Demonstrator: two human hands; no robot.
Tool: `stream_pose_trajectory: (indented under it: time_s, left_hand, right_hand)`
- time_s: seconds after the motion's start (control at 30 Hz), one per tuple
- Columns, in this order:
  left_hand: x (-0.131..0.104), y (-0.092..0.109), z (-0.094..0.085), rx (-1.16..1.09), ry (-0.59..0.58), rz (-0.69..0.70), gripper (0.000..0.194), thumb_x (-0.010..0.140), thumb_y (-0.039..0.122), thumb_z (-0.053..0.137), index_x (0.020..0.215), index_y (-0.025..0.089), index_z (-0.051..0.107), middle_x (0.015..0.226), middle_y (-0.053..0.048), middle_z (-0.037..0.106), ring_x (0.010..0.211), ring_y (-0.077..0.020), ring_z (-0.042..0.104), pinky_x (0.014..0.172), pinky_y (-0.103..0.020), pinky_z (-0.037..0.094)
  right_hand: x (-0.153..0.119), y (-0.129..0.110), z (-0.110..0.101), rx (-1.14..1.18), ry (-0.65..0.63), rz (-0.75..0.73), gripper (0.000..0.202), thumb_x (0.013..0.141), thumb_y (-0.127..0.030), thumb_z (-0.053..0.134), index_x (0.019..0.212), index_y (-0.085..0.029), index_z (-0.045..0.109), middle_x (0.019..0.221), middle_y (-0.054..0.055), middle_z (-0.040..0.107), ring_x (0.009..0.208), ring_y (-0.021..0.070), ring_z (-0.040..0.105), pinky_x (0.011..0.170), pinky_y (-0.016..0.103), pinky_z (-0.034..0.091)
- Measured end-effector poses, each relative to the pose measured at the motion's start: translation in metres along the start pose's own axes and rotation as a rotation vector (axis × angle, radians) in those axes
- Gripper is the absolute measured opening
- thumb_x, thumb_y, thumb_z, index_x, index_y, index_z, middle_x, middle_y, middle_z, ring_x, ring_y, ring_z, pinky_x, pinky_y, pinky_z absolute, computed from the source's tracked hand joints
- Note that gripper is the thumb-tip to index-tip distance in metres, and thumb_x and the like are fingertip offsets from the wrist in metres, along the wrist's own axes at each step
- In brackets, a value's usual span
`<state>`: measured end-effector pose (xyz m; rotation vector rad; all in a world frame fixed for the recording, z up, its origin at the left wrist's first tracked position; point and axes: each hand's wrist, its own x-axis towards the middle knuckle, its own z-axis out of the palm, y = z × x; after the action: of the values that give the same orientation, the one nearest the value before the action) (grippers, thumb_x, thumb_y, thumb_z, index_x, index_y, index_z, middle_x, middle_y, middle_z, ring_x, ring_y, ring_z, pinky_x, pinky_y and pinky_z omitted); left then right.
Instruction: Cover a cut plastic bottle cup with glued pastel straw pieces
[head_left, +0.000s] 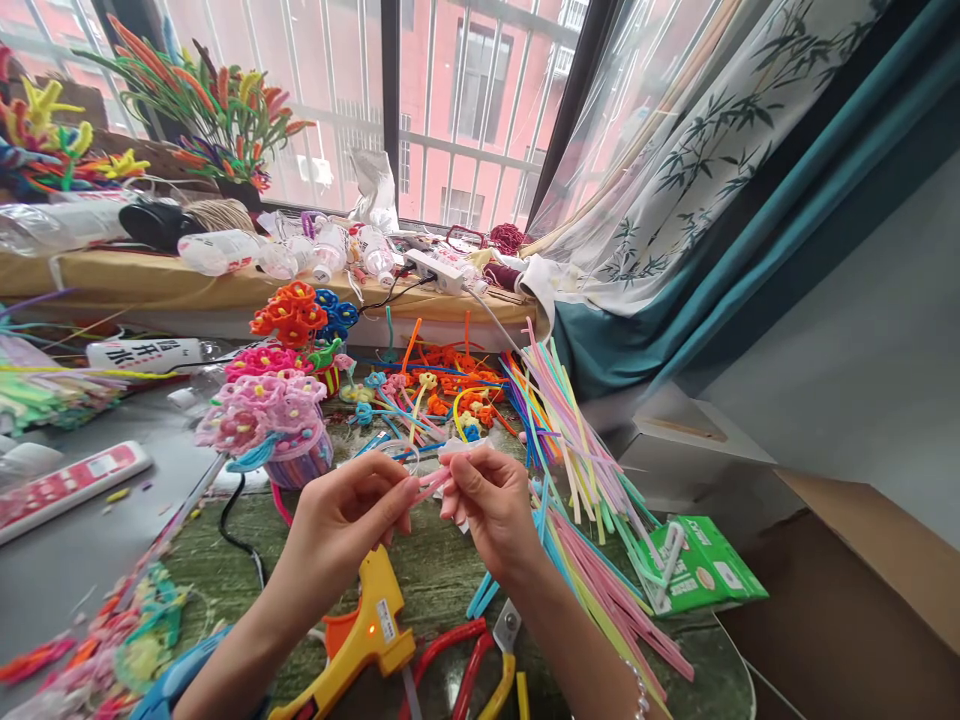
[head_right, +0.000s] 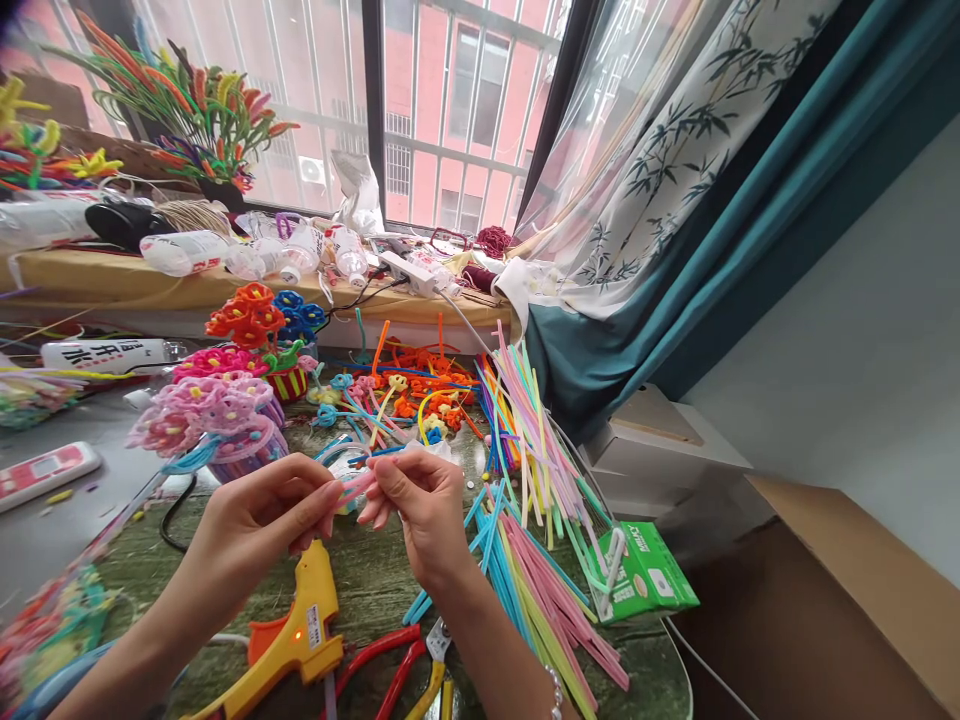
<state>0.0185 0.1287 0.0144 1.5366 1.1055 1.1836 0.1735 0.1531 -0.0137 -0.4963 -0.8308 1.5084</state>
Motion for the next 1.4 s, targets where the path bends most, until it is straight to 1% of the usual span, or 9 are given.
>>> stream_pose_trajectory:
  time_s: [0.23,0.3,0.4,0.47,0.53,0.77,0.9,1.13,1.4]
  left_hand:
    - [0.001,0.000,0.000,0.150,0.010,0.176,0.018,0.089,0.030,0.061,0.075,0.019,0.062,0.054,0.006,0.062,0.045,-0.0072,0.053,0.042,-0.015,0.041]
    - [0.001,-0.003,0.001,0.349,0.103,0.343,0.013,0.090,0.029,0.062,0.081,0.019,0.064,0.059,0.006,0.064,0.048,-0.0079,0.056,0.046,-0.017,0.044]
    - [0.001,-0.006,0.000,0.739,0.251,0.689,0.009,0.090,0.024,0.064,0.096,0.017,0.066,0.076,0.000,0.071,0.063,-0.0116,0.064,0.062,-0.022,0.050]
    - [0.000,-0.007,-0.001,0.918,0.263,0.859,0.012,0.089,0.019,0.065,0.100,0.014,0.066,0.085,-0.003,0.073,0.071,-0.0147,0.066,0.069,-0.026,0.051]
    - [0.000,-0.008,-0.003,1.021,0.234,0.942,0.015,0.087,0.015,0.067,0.101,0.012,0.065,0.087,-0.005,0.074,0.073,-0.0167,0.067,0.070,-0.029,0.052]
    - [0.000,-0.007,-0.005,1.016,0.190,1.016,0.014,0.086,0.007,0.065,0.100,0.006,0.064,0.084,-0.009,0.072,0.072,-0.0174,0.066,0.071,-0.030,0.053]
    - [-0.001,-0.004,-0.004,0.953,0.184,0.961,0.009,0.089,0.008,0.060,0.098,0.009,0.065,0.083,-0.006,0.072,0.072,-0.0153,0.067,0.072,-0.027,0.053]
    - [0.001,-0.006,-0.003,0.931,0.265,0.889,0.008,0.092,0.016,0.060,0.091,0.013,0.067,0.081,-0.003,0.074,0.071,-0.0135,0.070,0.072,-0.022,0.053]
    - [-0.003,-0.009,-0.006,0.955,0.215,0.886,0.014,0.093,0.011,0.055,0.099,0.016,0.067,0.084,-0.003,0.074,0.072,-0.0134,0.070,0.071,-0.023,0.054]
  right_hand:
    - [0.000,-0.001,0.003,-0.001,0.021,-0.002,0.018,0.070,-0.032,0.085,0.073,-0.016,0.077,0.056,-0.001,0.070,0.042,0.0068,0.064,0.037,0.008,0.045]
    - [0.000,-0.001,0.003,-0.003,0.051,-0.016,0.020,0.068,-0.032,0.086,0.071,-0.015,0.076,0.054,-0.001,0.069,0.040,0.0065,0.063,0.037,0.009,0.046]
    - [0.001,-0.001,0.004,-0.012,0.100,-0.045,0.021,0.066,-0.032,0.087,0.068,-0.015,0.075,0.053,-0.001,0.069,0.039,0.0064,0.062,0.038,0.010,0.047]
    - [0.000,0.001,0.005,-0.017,0.115,-0.056,0.021,0.066,-0.032,0.087,0.067,-0.015,0.074,0.054,-0.001,0.069,0.039,0.0063,0.062,0.038,0.010,0.047]
    - [-0.001,0.002,0.005,-0.015,0.125,-0.057,0.022,0.067,-0.032,0.087,0.066,-0.015,0.073,0.054,-0.002,0.068,0.039,0.0060,0.061,0.038,0.010,0.046]
    - [-0.002,0.004,0.006,-0.024,0.149,-0.041,0.022,0.066,-0.031,0.087,0.065,-0.015,0.071,0.053,-0.002,0.068,0.039,0.0062,0.061,0.037,0.010,0.044]
    - [-0.002,0.005,0.005,-0.026,0.148,-0.049,0.023,0.067,-0.032,0.087,0.065,-0.016,0.070,0.054,-0.002,0.068,0.040,0.0066,0.061,0.037,0.010,0.043]
    - [-0.002,0.004,0.005,-0.024,0.157,-0.079,0.024,0.067,-0.033,0.087,0.067,-0.016,0.070,0.060,-0.001,0.070,0.042,0.0067,0.061,0.038,0.012,0.043]
    - [0.000,0.004,0.004,-0.057,0.185,-0.073,0.025,0.066,-0.035,0.087,0.066,-0.016,0.070,0.061,0.000,0.070,0.043,0.0070,0.060,0.039,0.014,0.042]
